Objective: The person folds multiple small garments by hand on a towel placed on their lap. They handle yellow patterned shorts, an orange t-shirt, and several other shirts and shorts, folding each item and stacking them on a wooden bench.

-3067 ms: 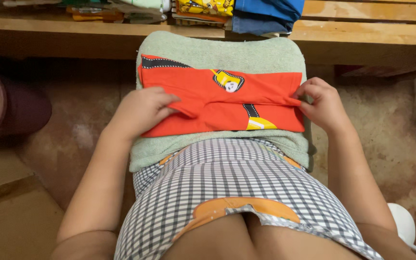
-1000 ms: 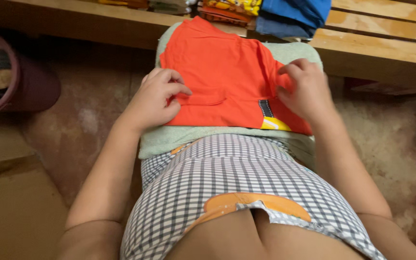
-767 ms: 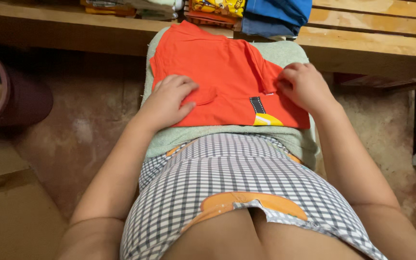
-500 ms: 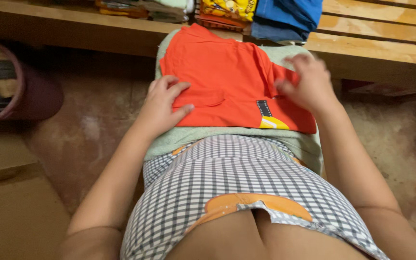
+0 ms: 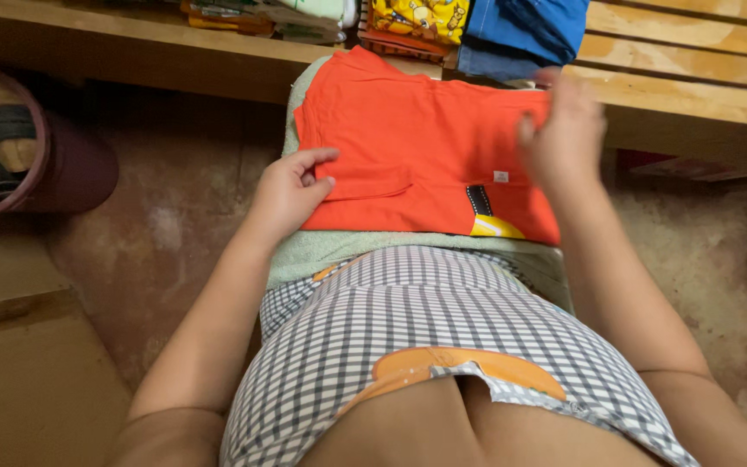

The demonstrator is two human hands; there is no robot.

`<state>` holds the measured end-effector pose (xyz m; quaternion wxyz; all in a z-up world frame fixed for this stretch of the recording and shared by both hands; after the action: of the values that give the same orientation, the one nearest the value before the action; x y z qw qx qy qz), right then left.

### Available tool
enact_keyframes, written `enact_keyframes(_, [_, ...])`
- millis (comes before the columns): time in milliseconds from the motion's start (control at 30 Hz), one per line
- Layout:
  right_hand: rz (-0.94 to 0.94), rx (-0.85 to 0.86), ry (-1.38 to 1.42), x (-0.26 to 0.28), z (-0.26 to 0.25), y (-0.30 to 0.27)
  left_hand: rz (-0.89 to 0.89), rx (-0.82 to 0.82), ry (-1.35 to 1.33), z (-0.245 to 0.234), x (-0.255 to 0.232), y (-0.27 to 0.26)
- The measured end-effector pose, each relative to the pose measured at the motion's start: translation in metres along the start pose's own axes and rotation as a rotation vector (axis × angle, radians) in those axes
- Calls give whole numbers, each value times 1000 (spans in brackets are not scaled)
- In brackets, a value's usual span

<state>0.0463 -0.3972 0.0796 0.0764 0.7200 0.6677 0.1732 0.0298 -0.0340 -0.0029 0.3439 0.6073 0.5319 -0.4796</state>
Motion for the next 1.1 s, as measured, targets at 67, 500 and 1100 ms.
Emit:
enact_keyframes(67, [207, 420, 352, 26, 35, -15, -117, 30, -166, 3, 10, 0])
enact_keyframes(500, [156, 777, 721, 107, 80, -66, -36, -24, -39, -2, 12, 3])
enact_keyframes(1100, [-525, 470, 43, 154, 25, -79, 384, 260, 855, 76, -27, -17])
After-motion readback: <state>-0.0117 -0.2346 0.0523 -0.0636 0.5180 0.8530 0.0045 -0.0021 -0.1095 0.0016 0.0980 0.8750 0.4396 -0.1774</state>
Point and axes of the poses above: each hand's wrist, its own y-axis towards the middle knuckle, its own z-axis out of the palm, x = y × z, the point moved 8 cm from there along y, towards the middle knuckle, and after that the axes turned 2 degrees about -y, right-handed, at the moved point
